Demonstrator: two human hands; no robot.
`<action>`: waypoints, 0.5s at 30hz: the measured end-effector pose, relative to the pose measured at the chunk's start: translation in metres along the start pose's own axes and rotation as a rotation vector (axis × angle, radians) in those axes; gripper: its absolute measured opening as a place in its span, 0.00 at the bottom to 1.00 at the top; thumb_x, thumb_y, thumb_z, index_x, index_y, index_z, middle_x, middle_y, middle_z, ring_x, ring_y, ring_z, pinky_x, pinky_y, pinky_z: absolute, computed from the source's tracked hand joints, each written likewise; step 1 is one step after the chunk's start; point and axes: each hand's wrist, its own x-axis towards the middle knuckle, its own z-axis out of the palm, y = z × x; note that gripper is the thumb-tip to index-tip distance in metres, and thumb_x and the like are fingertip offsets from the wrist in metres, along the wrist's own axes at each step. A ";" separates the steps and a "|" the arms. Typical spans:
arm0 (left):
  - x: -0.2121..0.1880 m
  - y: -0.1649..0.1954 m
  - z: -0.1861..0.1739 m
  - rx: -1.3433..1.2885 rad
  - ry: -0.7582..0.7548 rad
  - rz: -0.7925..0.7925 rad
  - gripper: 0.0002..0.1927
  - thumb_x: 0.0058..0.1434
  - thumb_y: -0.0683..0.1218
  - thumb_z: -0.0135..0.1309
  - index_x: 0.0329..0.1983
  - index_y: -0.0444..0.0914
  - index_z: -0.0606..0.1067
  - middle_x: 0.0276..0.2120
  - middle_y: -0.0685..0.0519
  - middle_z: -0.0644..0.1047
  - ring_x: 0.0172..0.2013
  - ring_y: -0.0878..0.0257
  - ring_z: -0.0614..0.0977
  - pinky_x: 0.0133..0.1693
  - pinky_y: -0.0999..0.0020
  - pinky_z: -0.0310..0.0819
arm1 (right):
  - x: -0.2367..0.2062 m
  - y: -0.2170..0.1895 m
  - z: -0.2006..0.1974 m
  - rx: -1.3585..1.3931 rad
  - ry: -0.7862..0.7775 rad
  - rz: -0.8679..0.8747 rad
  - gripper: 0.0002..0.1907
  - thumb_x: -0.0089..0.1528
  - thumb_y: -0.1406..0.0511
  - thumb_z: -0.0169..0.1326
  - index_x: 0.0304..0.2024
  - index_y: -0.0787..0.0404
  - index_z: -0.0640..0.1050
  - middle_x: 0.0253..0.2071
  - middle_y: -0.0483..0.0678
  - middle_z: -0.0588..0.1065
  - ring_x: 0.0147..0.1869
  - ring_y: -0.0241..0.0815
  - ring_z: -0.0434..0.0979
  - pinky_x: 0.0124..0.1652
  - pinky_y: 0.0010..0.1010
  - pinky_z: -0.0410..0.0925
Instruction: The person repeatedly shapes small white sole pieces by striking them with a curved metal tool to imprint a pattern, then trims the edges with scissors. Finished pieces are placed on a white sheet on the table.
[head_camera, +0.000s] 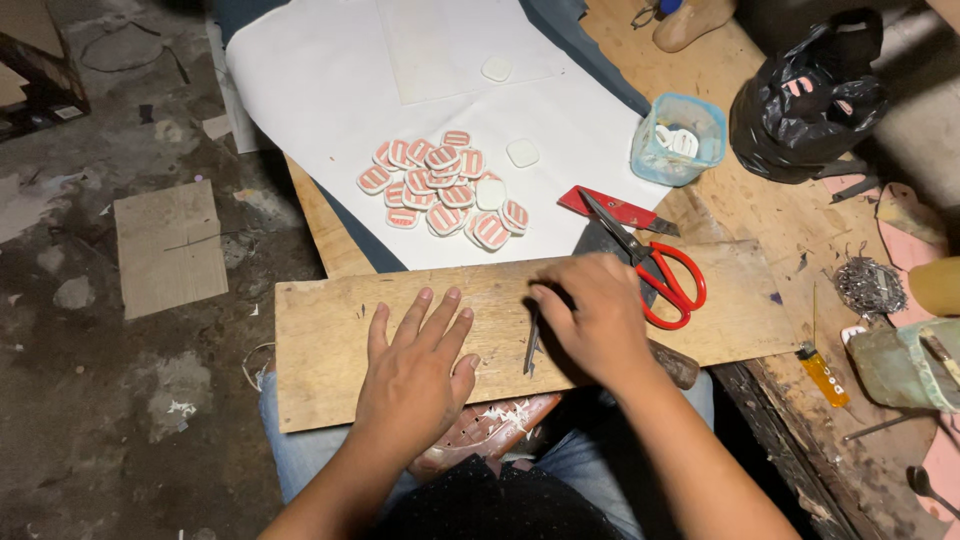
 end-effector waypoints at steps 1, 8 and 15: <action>-0.002 0.000 0.000 -0.018 0.010 0.005 0.27 0.59 0.52 0.53 0.61 0.40 0.73 0.66 0.49 0.67 0.68 0.50 0.62 0.65 0.37 0.42 | 0.010 0.001 0.011 0.004 -0.039 0.006 0.10 0.57 0.64 0.65 0.39 0.60 0.81 0.41 0.47 0.78 0.48 0.52 0.75 0.47 0.42 0.64; -0.010 -0.009 -0.006 -0.091 0.070 0.005 0.26 0.59 0.52 0.54 0.60 0.39 0.74 0.66 0.49 0.68 0.68 0.50 0.63 0.66 0.38 0.43 | 0.059 0.026 0.062 -0.070 -0.197 -0.008 0.22 0.52 0.71 0.57 0.50 0.60 0.81 0.49 0.53 0.79 0.52 0.58 0.77 0.50 0.46 0.65; -0.017 -0.014 -0.007 -0.136 0.078 -0.002 0.25 0.59 0.51 0.54 0.60 0.39 0.74 0.66 0.48 0.68 0.68 0.49 0.62 0.66 0.38 0.42 | 0.050 0.037 0.061 0.055 -0.077 0.163 0.11 0.59 0.67 0.60 0.44 0.60 0.83 0.37 0.56 0.80 0.40 0.55 0.81 0.40 0.38 0.72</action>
